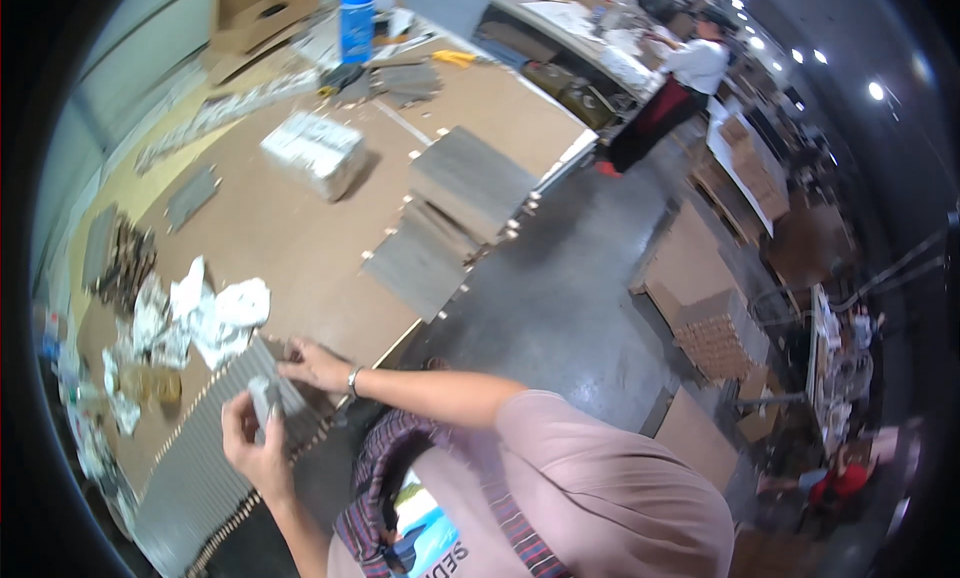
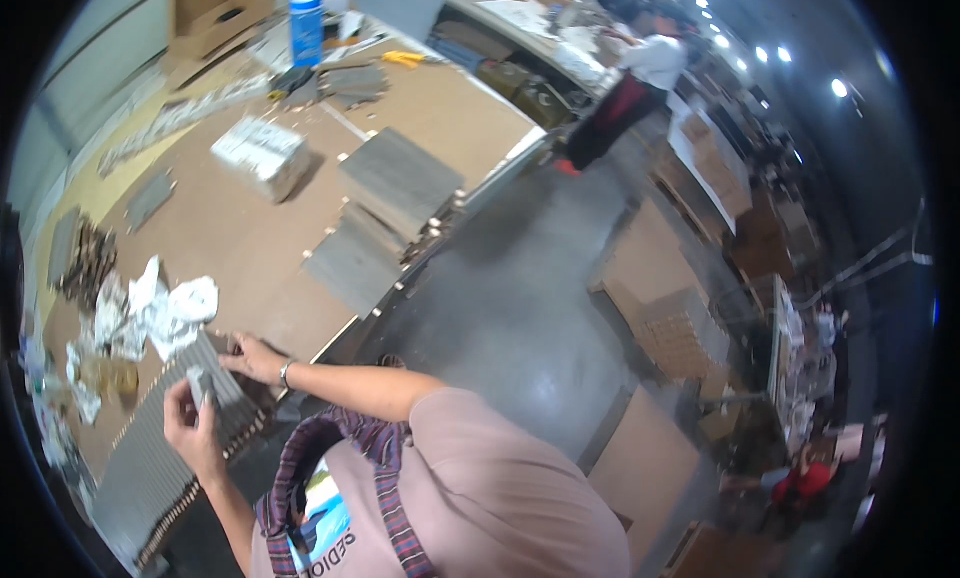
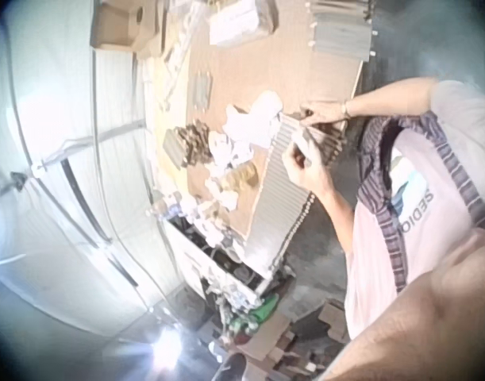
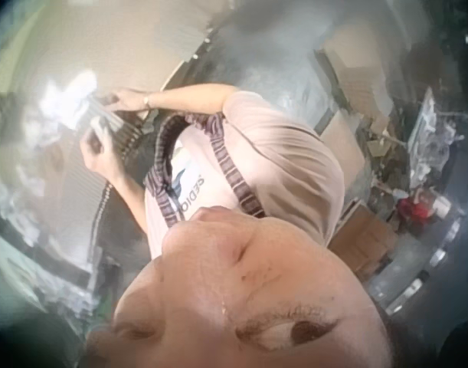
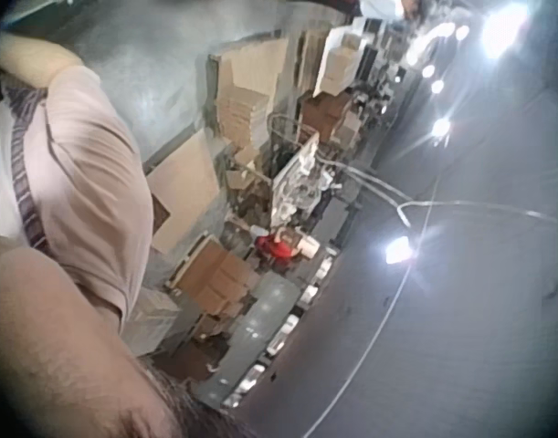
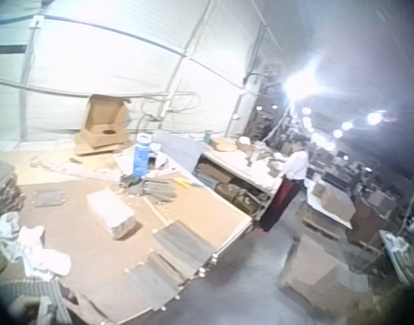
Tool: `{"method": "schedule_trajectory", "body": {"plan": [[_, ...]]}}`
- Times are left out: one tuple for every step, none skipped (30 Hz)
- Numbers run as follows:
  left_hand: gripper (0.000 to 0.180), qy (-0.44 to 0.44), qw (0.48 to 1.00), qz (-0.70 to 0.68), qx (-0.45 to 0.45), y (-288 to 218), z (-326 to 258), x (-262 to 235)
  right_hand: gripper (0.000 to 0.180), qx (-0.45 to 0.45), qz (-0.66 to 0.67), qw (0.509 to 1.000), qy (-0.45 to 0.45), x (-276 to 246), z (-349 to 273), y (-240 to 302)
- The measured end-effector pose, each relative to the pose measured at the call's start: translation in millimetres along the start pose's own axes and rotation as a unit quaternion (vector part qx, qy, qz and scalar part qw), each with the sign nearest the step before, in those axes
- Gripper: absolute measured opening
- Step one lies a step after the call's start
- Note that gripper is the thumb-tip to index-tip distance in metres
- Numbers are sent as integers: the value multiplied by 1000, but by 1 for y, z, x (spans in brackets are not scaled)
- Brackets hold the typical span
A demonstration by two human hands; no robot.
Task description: The person wipes individual wooden panels using a cloth. The person picks up a panel from a stack, wipes its surfaces and edges, and places it into another stack.
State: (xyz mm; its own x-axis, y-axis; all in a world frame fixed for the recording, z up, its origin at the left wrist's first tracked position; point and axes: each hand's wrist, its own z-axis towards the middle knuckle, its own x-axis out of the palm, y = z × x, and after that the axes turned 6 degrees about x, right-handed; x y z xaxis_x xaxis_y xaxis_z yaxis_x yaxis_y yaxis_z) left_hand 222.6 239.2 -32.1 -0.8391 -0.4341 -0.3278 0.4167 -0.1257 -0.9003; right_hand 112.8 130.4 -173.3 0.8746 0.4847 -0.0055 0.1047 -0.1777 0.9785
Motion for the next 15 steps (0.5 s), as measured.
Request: {"method": "schedule_trajectory", "body": {"plan": [[26,8,1000,9,-3,4,-2,-4,48,-4,11,1000,23,-5,0,-1],[24,8,1000,-3,-8,8,-5,-8,48,-3,3,999,44,-4,-3,-2],[23,9,999,-24,-22,11,-6,-8,47,0,5,999,51,-5,-4,-3],[22,8,998,-43,-39,11,-6,-7,45,5,7,998,63,-4,-4,-3],[22,12,998,-54,-37,10,-5,-5,45,-14,13,998,58,-7,-5,-3],[22,15,997,-64,-36,9,-5,-2,45,-17,27,999,38,-13,-5,-5],[22,17,997,-72,-36,7,-6,-1,44,-21,44,999,22,-17,-4,-8],[22,29,996,-78,-41,6,-4,0,44,-25,60,998,7,-20,-4,-11],[22,39,995,-83,-46,5,-3,1,45,-23,61,998,-1,-28,-5,-15],[23,46,994,-88,-52,5,-2,1,46,7,107,994,4,-34,-13,-15],[23,44,993,-96,-54,4,0,3,46,24,137,990,18,-38,-17,-15],[23,42,992,-104,-57,2,2,5,45,42,165,985,32,-41,-20,-14],[23,42,991,-114,-60,1,4,10,43,61,144,987,38,-47,-28,-5],[23,49,990,-122,-58,2,4,11,40,82,122,988,48,-48,-37,10],[24,56,988,-130,-56,4,4,13,38,102,100,988,60,-48,-42,17]]}}
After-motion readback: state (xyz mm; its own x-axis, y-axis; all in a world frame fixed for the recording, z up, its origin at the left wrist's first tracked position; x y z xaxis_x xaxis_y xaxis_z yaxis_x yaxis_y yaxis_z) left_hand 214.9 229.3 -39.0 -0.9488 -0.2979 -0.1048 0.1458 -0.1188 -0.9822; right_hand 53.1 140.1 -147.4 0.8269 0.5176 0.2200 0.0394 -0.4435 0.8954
